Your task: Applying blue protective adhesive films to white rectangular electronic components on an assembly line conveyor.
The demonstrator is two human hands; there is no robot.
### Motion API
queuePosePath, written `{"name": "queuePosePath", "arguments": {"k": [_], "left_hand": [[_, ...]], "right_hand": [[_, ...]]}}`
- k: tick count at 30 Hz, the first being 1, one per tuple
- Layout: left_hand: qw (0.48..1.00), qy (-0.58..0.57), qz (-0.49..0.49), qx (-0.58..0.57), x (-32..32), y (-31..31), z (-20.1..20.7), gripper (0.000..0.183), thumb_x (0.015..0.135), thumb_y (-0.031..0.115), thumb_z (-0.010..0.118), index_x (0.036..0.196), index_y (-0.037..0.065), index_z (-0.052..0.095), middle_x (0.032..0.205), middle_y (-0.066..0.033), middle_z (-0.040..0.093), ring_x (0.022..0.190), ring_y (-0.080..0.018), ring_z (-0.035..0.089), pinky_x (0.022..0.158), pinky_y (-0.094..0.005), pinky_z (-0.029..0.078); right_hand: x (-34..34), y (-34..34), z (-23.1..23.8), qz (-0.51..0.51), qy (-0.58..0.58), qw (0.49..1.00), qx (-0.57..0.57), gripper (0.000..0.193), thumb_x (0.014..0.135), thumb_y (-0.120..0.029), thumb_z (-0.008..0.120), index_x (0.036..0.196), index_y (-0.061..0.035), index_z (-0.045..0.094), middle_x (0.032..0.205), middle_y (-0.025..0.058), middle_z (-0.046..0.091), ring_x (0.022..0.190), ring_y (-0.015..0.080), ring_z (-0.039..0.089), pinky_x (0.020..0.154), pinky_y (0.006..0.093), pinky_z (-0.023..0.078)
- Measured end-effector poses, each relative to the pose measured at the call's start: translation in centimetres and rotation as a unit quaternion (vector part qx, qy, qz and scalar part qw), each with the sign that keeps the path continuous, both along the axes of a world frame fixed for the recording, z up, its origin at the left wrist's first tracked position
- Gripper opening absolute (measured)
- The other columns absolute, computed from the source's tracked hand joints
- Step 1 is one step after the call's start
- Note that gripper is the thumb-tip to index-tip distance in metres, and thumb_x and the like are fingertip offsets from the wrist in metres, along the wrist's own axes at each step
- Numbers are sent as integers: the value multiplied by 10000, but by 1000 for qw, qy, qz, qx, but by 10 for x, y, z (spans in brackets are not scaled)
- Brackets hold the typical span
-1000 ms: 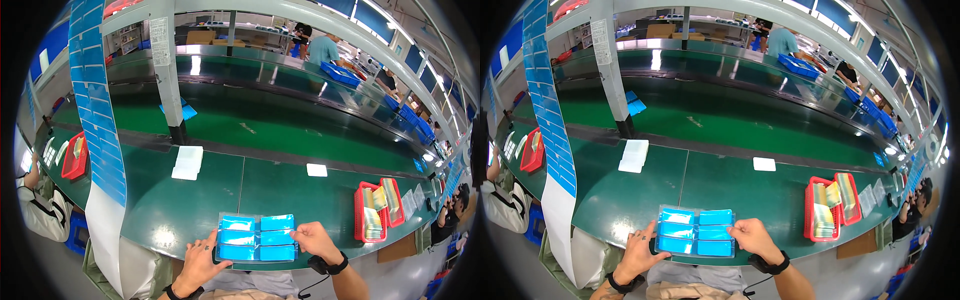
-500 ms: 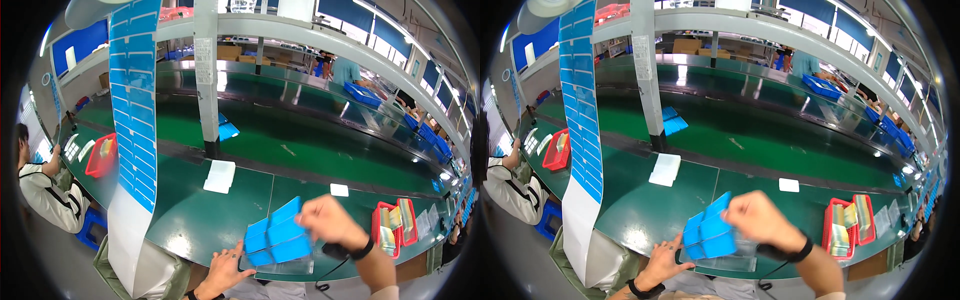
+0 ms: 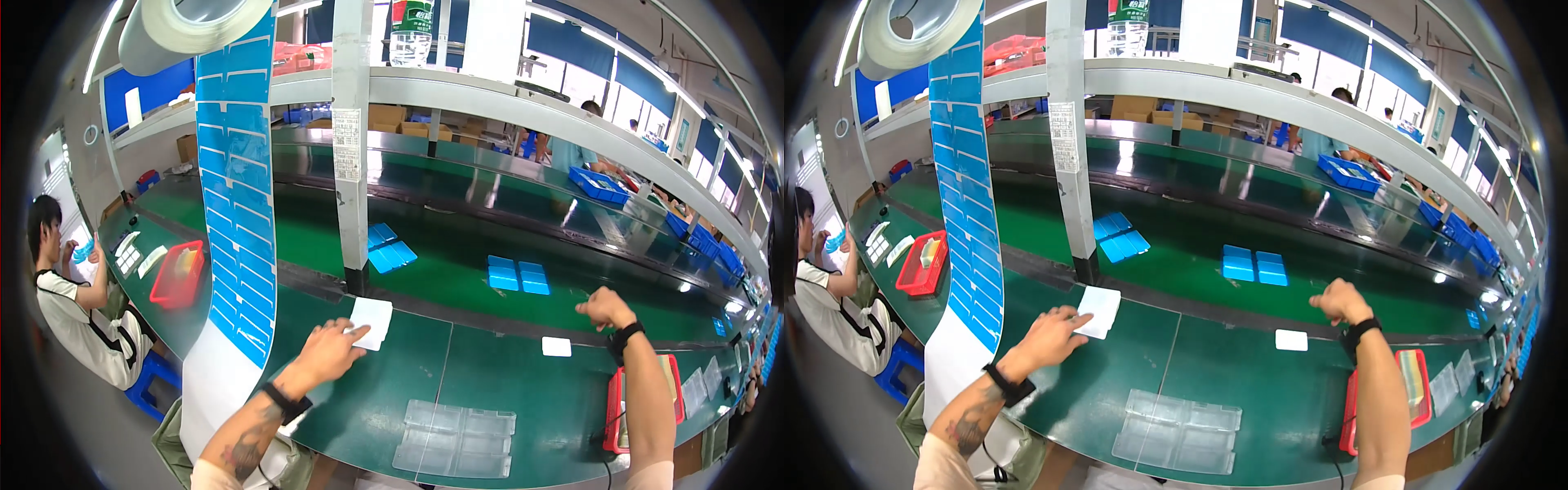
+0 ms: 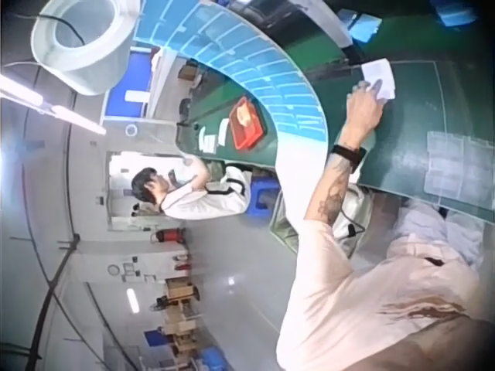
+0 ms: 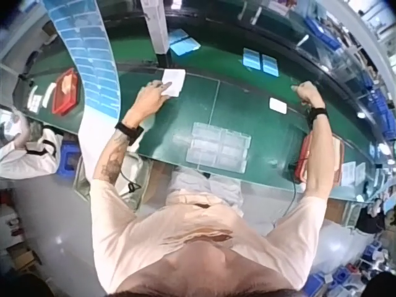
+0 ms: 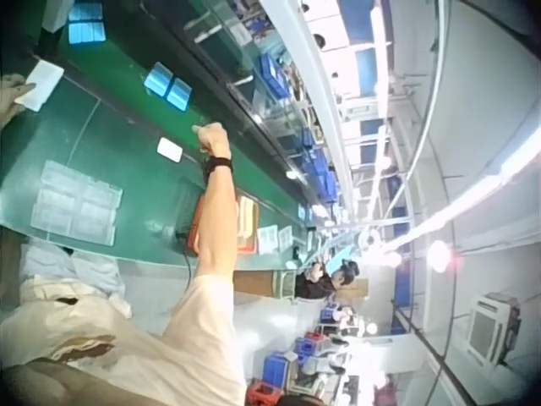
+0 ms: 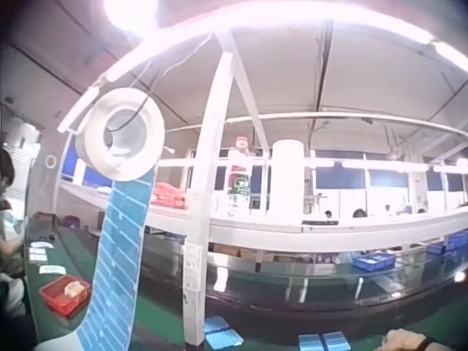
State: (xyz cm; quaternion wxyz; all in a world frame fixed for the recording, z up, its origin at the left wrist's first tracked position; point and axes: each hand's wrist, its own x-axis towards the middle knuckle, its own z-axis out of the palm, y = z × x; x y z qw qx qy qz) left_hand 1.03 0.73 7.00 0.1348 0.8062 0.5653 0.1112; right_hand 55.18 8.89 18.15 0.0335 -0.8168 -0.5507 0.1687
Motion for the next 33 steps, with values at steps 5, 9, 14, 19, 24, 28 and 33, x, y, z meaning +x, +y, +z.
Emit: {"name": "queuePosePath", "arguments": {"k": [5, 9, 14, 19, 24, 28, 33], "left_hand": [[969, 204, -29, 137, -7, 47, -42, 611, 976, 324, 597, 1552, 218, 422, 1565, -236, 358, 1285, -421, 494, 1014, -570, 428], [972, 220, -16, 87, -7, 50, -57, 579, 1010, 334, 551, 1561, 236, 401, 1601, -206, 313, 1343, -387, 437, 1034, -553, 407], [981, 167, -36, 86, -5, 52, -60, 541, 976, 328, 591, 1498, 224, 496, 1575, -241, 329, 1340, -407, 428, 1045, -560, 393], [991, 115, -13, 68, -9, 22, -61, 489, 919, 287, 668, 1390, 177, 592, 1527, -259, 367, 1350, -439, 403, 1074, -563, 365], [999, 19, 23, 20, -2, 18, -51, 462, 859, 222, 752, 1293, 140, 616, 1489, -242, 400, 1353, -453, 396, 1078, -569, 358], [999, -28, 43, 8, -5, 28, -56, 431, 794, 175, 807, 1179, 124, 621, 1424, -211, 455, 1312, -438, 432, 1064, -538, 377], [996, -68, 47, -30, -6, 34, -51, 367, 760, 146, 820, 1074, 109, 634, 1337, -163, 531, 1255, -404, 484, 1034, -494, 401]], "right_hand": [[-18, -16, -50, 57, 54, 997, 0, 376, 853, -361, 779, 810, 7, 718, 660, 86, 678, 508, 177, 658, 474, 313, 507], [-15, -30, -61, 59, 71, 996, -4, 394, 827, -380, 791, 790, 4, 711, 646, 113, 681, 514, 199, 662, 590, 344, 551], [14, -31, -90, 134, 33, 990, 39, 308, 804, -357, 758, 851, -53, 749, 799, 182, 728, 768, 327, 721, 743, 432, 564], [7, -21, -116, 197, -11, 976, 89, 328, 829, -308, 751, 1087, -106, 733, 1107, 173, 725, 1109, 356, 664, 944, 455, 530], [13, -24, -122, 176, -37, 982, 56, 539, 845, -376, 779, 1313, -156, 626, 1306, 219, 585, 1195, 396, 601, 1019, 467, 501], [21, -25, -124, 159, -45, 986, 38, 564, 805, -375, 824, 1287, -151, 634, 1285, 210, 591, 1194, 388, 601, 1016, 465, 502], [28, -23, -129, 137, -50, 989, 24, 469, 751, -334, 879, 1137, -146, 692, 1176, 165, 661, 1142, 342, 637, 954, 437, 519]]}}
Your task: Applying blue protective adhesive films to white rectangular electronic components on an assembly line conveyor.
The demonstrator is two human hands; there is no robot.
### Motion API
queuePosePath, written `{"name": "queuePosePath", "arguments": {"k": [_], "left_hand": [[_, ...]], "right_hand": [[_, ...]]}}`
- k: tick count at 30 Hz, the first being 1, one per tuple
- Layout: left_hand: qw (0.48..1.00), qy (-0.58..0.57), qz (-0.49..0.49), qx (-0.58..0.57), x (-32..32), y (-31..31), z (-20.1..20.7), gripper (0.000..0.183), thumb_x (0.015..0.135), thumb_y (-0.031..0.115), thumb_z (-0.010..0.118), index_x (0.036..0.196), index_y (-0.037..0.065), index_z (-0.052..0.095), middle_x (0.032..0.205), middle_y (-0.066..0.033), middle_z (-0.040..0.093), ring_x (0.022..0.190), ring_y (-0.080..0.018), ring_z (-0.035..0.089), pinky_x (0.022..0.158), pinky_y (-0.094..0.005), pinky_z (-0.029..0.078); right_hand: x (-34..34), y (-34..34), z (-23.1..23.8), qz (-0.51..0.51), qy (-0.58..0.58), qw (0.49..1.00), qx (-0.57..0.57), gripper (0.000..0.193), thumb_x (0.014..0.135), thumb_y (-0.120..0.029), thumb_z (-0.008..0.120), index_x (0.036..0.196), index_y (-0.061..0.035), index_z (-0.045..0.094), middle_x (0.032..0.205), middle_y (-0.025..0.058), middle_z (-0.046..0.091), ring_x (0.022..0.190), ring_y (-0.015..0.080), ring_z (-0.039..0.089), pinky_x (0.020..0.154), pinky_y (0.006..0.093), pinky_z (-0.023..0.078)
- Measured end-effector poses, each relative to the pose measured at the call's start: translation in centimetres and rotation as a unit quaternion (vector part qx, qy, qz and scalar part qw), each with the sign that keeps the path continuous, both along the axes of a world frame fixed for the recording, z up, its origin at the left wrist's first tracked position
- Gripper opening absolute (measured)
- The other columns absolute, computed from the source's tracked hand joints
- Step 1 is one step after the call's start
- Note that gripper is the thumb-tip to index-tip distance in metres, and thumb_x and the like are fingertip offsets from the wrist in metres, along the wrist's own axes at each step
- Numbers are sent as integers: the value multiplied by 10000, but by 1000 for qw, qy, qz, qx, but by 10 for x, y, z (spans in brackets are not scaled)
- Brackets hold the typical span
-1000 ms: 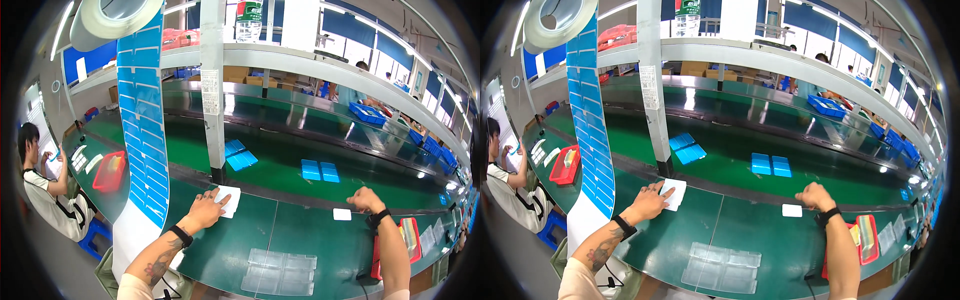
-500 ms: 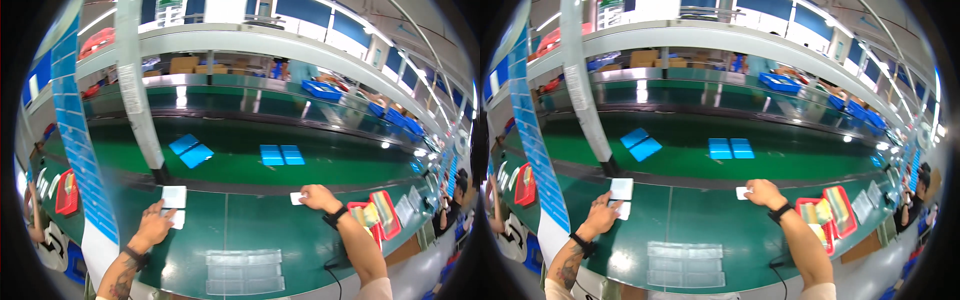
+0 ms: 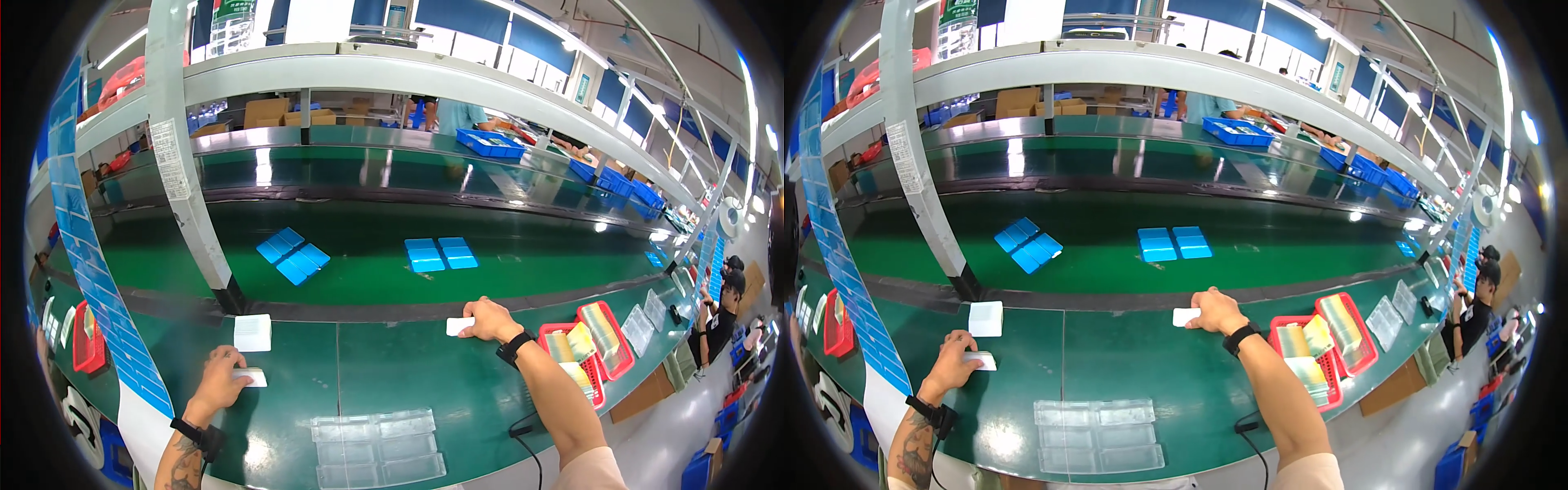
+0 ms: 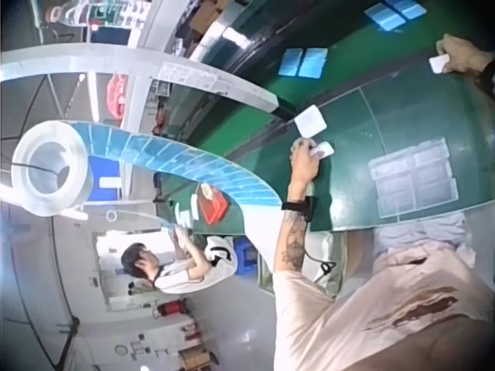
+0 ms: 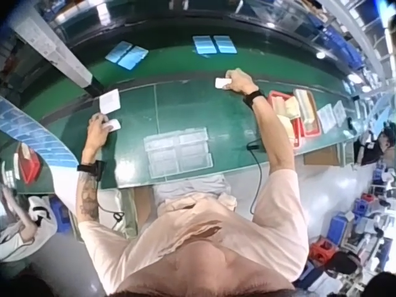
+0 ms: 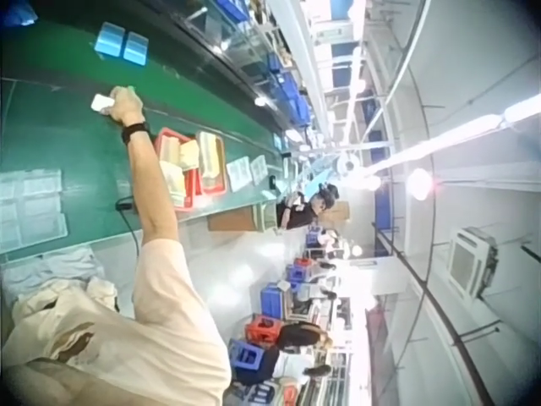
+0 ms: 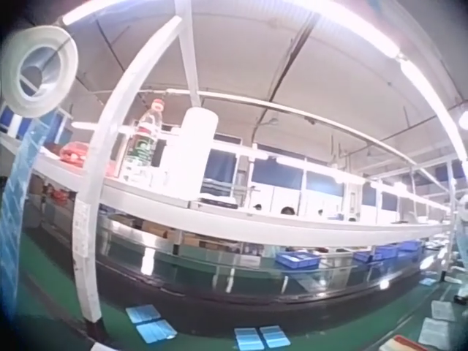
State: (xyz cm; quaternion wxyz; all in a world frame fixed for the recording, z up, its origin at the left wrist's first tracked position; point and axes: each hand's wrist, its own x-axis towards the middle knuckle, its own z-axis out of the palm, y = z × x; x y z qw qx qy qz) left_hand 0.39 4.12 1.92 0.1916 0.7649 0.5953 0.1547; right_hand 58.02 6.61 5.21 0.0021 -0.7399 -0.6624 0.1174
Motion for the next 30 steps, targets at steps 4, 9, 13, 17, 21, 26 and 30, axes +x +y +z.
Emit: {"name": "queuePosePath", "arguments": {"k": [4, 9, 13, 17, 21, 26, 30], "left_hand": [[999, -27, -1, 40, -5, -1, -6, 238, 769, 129, 809, 954, 76, 670, 1258, -160, 584, 1199, -392, 522, 1005, -488, 412], [995, -68, 3, 74, 1, -4, 0, 143, 786, 94, 787, 887, 44, 699, 1108, -175, 652, 1085, -369, 601, 949, -451, 461], [992, -123, 36, 15, 6, -8, 8, 141, 828, 89, 756, 911, -12, 704, 908, -200, 707, 881, -337, 688, 817, -393, 525], [987, -156, 42, 7, 7, -16, 11, 168, 861, 90, 730, 952, -50, 712, 858, -211, 729, 819, -294, 725, 765, -370, 540], [983, -178, 46, -18, 3, -21, 5, 169, 858, 83, 725, 954, -56, 716, 852, -201, 731, 812, -267, 724, 763, -362, 542], [980, -189, 50, -26, 7, -29, 3, 173, 858, 87, 725, 949, -60, 715, 848, -184, 734, 803, -255, 718, 770, -350, 545], [985, -165, 41, -21, 9, -34, 8, 177, 855, 90, 729, 952, -58, 715, 854, -182, 736, 811, -248, 720, 776, -345, 548]], "right_hand": [[0, 2, 10, -4, 29, 999, -18, 349, 752, -334, 875, 1015, -145, 745, 1011, 115, 734, 1017, 298, 696, 880, 421, 536], [3, 0, 13, -18, 45, 999, -19, 196, 780, -308, 839, 892, -154, 793, 861, 85, 763, 869, 275, 731, 803, 414, 554], [6, -3, 10, -33, 64, 997, 8, 150, 801, -289, 818, 876, -160, 802, 845, 91, 762, 862, 275, 731, 800, 412, 556], [10, -3, 14, -22, 121, 992, 40, 181, 822, -285, 802, 894, -120, 809, 836, 121, 758, 842, 281, 731, 799, 408, 556], [10, -5, 9, 25, 124, 992, -23, 229, 815, -315, 801, 884, -97, 792, 868, 139, 756, 889, 304, 728, 834, 433, 557], [-11, -22, 4, -36, 16, 997, 61, 413, 792, -406, 821, 1044, -89, 737, 1004, 162, 735, 1005, 304, 707, 888, 443, 551], [-3, -20, -12, -10, -29, 998, 57, 481, 743, -409, 868, 1072, -94, 713, 1009, 195, 729, 1001, 348, 698, 883, 447, 545]]}}
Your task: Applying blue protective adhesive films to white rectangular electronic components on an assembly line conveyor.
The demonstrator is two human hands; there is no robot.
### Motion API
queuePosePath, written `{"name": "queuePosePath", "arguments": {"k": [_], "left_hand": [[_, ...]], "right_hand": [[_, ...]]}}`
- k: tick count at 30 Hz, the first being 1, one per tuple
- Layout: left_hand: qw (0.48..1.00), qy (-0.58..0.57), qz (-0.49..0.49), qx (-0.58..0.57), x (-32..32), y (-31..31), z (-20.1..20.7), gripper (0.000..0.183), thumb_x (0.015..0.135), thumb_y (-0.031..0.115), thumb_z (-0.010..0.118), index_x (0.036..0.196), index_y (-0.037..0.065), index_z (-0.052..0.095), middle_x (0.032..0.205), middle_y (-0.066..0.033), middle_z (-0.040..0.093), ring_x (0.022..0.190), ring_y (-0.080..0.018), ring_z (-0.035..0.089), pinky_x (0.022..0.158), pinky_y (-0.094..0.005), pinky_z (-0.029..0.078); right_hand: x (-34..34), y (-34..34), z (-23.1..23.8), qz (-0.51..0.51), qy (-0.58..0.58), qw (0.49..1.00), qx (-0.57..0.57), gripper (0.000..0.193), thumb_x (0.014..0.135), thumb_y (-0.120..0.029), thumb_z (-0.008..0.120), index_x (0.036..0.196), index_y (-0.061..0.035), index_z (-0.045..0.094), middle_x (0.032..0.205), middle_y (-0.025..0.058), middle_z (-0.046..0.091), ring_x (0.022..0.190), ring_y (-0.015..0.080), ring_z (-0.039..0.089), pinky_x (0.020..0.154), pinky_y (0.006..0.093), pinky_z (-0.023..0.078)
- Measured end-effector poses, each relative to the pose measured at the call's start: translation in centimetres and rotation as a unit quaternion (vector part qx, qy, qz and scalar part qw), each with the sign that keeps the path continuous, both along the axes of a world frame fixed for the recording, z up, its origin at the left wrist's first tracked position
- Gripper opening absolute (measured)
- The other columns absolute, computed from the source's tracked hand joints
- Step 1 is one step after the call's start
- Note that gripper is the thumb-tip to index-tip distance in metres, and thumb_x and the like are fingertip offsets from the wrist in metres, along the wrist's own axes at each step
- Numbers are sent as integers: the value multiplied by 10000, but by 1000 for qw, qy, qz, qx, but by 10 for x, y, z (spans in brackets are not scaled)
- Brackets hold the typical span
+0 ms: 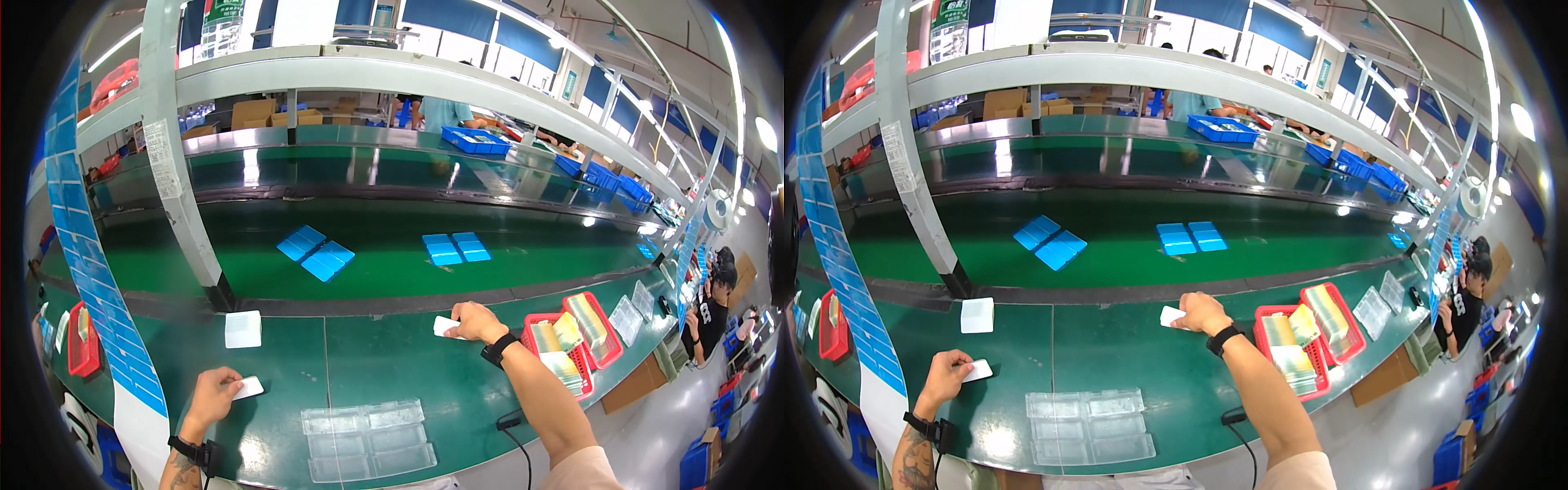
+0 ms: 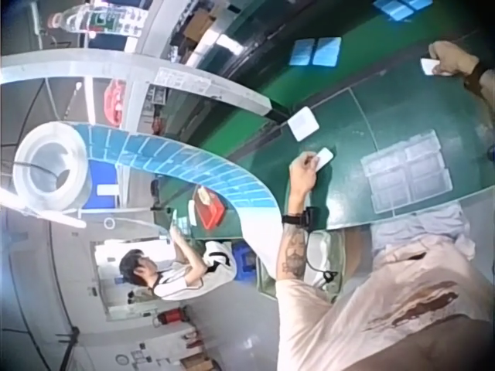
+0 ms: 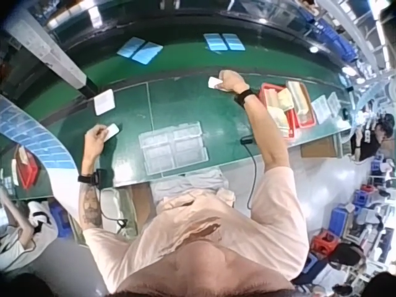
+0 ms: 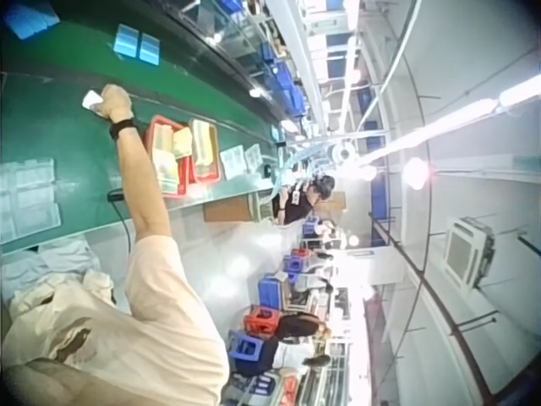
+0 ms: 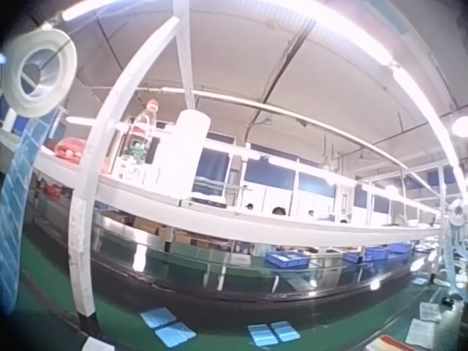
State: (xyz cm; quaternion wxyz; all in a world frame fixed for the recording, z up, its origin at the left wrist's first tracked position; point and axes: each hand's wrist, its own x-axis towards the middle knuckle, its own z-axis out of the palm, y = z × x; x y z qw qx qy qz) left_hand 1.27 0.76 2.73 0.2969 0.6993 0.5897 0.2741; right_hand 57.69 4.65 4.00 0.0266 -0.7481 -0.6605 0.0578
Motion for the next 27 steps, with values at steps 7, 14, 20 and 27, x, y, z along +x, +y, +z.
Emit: {"name": "queuePosePath", "arguments": {"k": [7, 14, 20, 27], "left_hand": [[999, -42, 7, -17, -17, -28, 7, 179, 873, 106, 733, 972, -42, 722, 875, -165, 740, 818, -232, 715, 785, -337, 552], [999, -30, 20, -19, -14, -70, 15, 190, 899, 161, 728, 1026, 19, 738, 900, -153, 747, 836, -248, 728, 779, -350, 554], [989, -106, 89, -52, -29, -96, -24, 187, 877, 135, 751, 992, -9, 716, 871, -114, 736, 813, -166, 672, 784, -317, 527], [980, -151, 83, -98, -28, -92, -20, 202, 888, 129, 749, 1022, -15, 707, 906, -97, 730, 846, -153, 662, 803, -298, 519]], "right_hand": [[9, 6, -3, 54, 64, 996, -29, 537, 674, -388, 903, 1089, -105, 712, 1089, 161, 725, 1067, 336, 679, 905, 442, 533], [-117, -4, 41, 175, 183, 966, -43, 497, 804, -418, 800, 1132, -53, 722, 1088, 220, 720, 1048, 374, 693, 908, 446, 552], [-290, 30, 65, 360, 151, 918, -72, 397, 864, -363, 740, 1152, -93, 700, 1068, 166, 734, 1052, 365, 685, 885, 470, 546], [-376, 81, 11, 373, 136, 917, 40, 411, 816, -368, 797, 1088, -75, 703, 1109, 160, 688, 1040, 365, 683, 870, 479, 558]]}}
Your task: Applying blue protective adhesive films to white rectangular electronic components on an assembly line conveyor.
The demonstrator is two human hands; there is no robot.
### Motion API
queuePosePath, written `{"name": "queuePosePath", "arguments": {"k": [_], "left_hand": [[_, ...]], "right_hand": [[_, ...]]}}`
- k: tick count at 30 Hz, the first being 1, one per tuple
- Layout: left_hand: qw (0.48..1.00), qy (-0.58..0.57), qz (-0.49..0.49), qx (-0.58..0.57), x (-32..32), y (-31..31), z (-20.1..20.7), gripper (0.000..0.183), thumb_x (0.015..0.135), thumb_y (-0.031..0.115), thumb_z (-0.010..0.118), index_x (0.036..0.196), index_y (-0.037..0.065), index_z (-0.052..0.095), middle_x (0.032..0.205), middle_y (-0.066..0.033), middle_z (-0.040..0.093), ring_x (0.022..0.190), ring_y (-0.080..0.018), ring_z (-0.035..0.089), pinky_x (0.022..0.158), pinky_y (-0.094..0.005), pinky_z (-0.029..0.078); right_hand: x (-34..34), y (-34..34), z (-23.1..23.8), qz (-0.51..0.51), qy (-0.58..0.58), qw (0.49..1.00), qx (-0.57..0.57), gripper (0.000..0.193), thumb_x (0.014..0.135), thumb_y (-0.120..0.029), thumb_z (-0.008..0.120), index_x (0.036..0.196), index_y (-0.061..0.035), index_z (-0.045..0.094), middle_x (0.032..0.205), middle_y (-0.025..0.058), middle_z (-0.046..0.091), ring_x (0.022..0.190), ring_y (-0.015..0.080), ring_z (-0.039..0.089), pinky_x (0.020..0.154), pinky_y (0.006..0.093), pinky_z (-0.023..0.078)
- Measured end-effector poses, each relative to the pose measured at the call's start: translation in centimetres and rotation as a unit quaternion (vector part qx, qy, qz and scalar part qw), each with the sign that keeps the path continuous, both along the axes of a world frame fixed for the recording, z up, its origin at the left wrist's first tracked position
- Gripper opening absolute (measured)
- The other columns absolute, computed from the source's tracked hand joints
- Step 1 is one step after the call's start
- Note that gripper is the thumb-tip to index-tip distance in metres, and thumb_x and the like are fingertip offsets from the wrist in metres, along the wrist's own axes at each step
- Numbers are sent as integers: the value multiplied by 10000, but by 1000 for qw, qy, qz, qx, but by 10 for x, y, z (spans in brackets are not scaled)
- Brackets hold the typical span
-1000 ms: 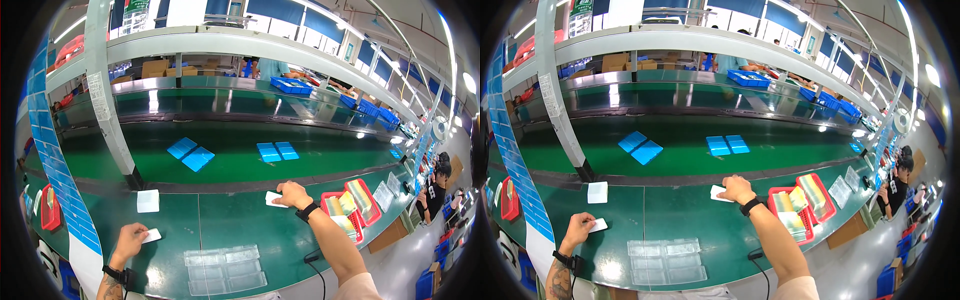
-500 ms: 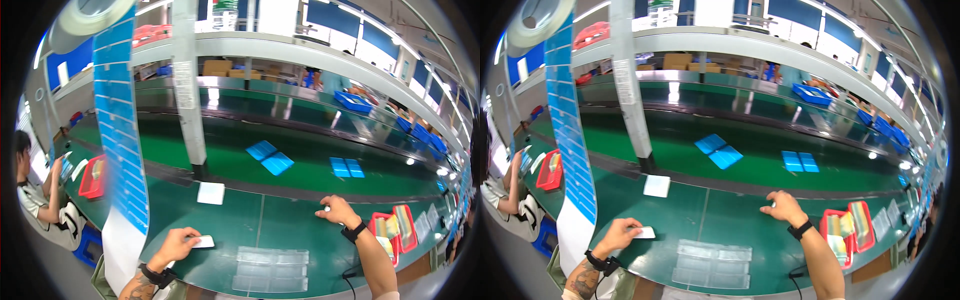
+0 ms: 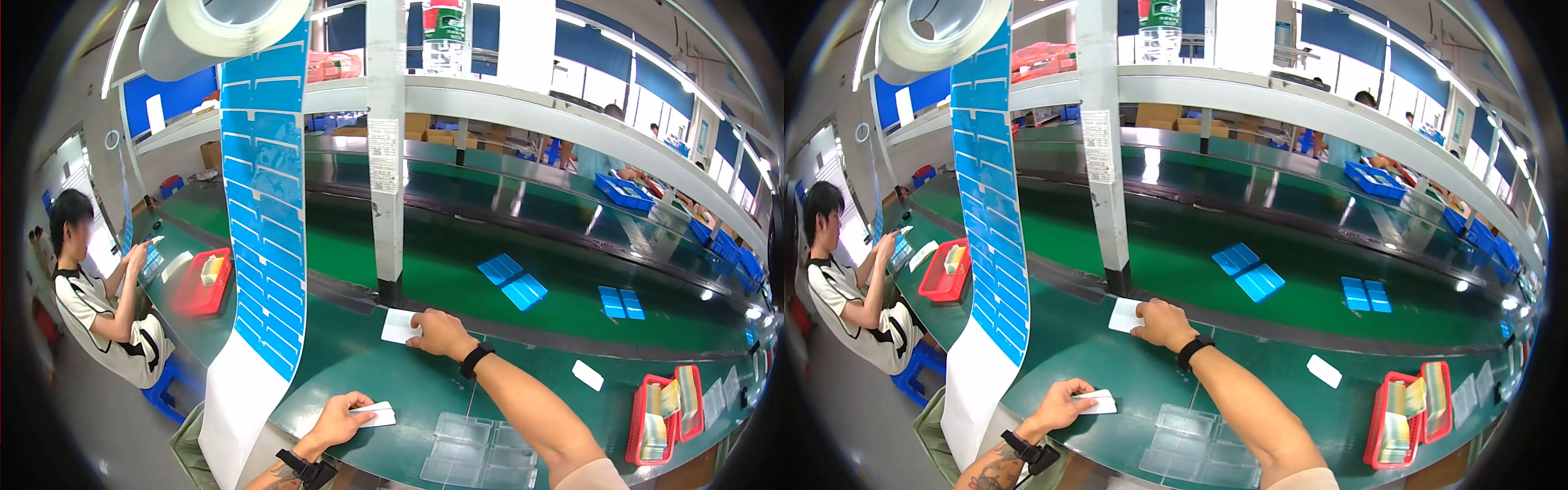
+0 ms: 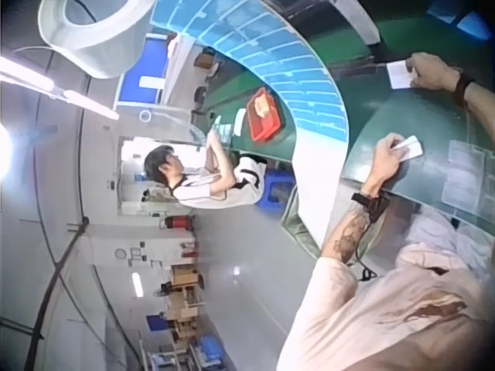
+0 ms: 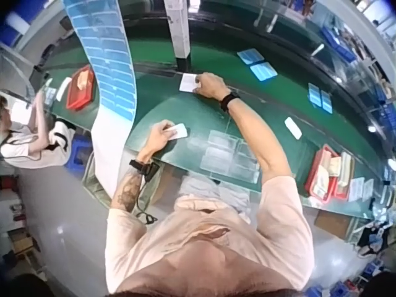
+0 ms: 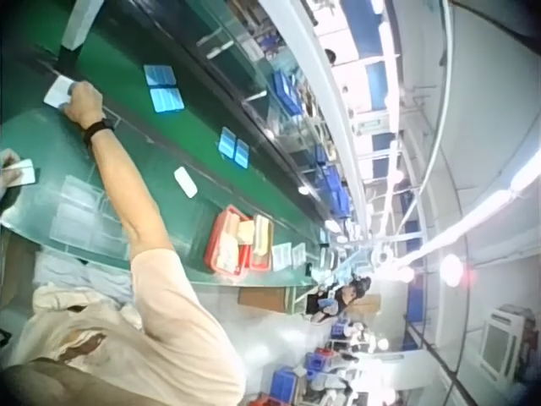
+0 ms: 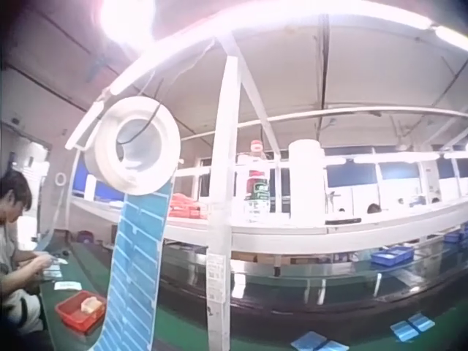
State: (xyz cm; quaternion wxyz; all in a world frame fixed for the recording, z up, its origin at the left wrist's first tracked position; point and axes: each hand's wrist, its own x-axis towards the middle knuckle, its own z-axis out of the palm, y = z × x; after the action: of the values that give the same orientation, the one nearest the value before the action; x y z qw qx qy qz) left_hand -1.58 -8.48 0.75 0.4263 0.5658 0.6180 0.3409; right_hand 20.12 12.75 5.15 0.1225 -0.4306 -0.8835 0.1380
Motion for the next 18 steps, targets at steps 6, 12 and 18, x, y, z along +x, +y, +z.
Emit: {"name": "queuePosePath", "arguments": {"k": [6, 12, 18], "left_hand": [[996, -89, 8, -12, -10, 4, -6, 158, 899, 76, 744, 1009, -26, 691, 925, -54, 719, 854, -99, 636, 784, -259, 511], [996, -89, 12, 2, -8, 2, -4, 149, 901, 62, 743, 1004, -28, 686, 916, -47, 718, 837, -87, 631, 763, -252, 513], [997, -82, 14, -6, -4, 0, 0, 183, 893, 90, 755, 1023, -20, 689, 926, -56, 714, 855, -104, 628, 796, -259, 502]], "right_hand": [[-13, 6, -28, -29, -12, 998, 48, 406, 794, -350, 820, 1061, -71, 696, 1097, 163, 669, 988, 374, 694, 839, 481, 571], [-14, 5, -29, -50, 28, 998, 22, 313, 821, -313, 805, 1007, -74, 723, 1029, 154, 709, 970, 360, 696, 843, 452, 559], [-15, 5, -20, -103, 67, 991, -48, 195, 866, -295, 747, 905, -110, 794, 860, 156, 748, 863, 354, 720, 803, 453, 566]]}}
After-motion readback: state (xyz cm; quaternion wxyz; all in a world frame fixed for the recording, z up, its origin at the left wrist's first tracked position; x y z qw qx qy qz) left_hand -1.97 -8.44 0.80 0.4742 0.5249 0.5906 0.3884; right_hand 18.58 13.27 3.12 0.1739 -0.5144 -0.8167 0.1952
